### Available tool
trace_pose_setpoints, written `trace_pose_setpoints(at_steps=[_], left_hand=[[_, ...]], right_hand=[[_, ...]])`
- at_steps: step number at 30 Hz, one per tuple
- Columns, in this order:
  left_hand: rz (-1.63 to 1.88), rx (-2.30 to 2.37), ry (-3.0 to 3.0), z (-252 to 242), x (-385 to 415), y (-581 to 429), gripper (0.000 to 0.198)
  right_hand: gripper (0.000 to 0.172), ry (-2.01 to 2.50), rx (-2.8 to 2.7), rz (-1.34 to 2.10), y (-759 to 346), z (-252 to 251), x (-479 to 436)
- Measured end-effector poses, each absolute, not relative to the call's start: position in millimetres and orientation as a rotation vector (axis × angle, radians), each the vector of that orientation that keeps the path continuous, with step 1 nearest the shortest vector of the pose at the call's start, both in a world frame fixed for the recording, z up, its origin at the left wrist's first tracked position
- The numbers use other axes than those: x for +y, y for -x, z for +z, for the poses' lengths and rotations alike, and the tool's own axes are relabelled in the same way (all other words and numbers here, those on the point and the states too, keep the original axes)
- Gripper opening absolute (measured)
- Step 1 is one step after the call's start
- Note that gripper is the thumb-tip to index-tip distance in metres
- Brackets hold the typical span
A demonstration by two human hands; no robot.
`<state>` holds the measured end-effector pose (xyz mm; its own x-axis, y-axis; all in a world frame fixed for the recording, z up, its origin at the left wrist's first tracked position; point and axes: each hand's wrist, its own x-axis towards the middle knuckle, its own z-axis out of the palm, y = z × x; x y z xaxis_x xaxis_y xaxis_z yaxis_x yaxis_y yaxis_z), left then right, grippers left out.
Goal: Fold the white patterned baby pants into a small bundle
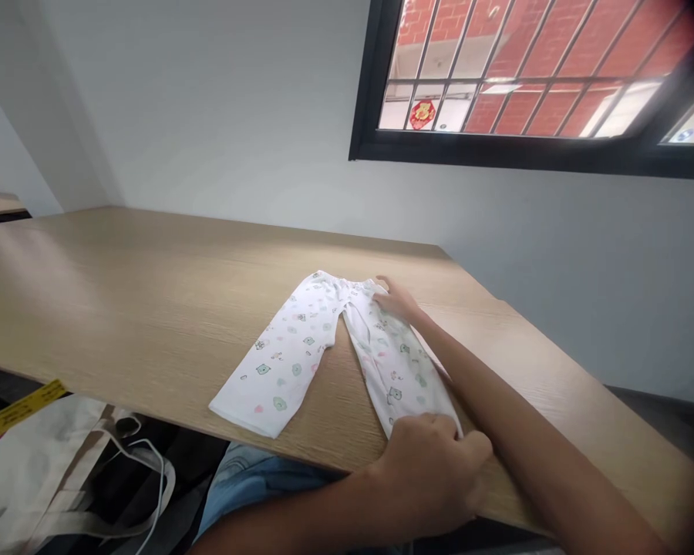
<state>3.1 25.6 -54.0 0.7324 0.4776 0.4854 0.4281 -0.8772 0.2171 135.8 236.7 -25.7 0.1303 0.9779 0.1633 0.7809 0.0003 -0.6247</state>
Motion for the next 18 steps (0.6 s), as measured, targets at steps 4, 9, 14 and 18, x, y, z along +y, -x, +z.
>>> trace_pose_setpoints(at_steps=[4,9,14,18], left_hand=[[0.996,0.863,-2.58,-44,26,6,0.006],[1.125,1.1,-2.082,-19,26,53,0.015],[1.224,1.531,-1.715,-19,27,140,0.012],[1.119,1.874,-1.633,-39,32,187,0.018]], right_hand=[[0.031,1.732,-1.631,0.764,-146,-7,230],[0.015,1.404,-1.611,1.003,-125,14,227],[0.028,1.19,-1.688,0.994,-64,18,244],[0.032,1.245,-1.845,0.909,-16,-3,252]])
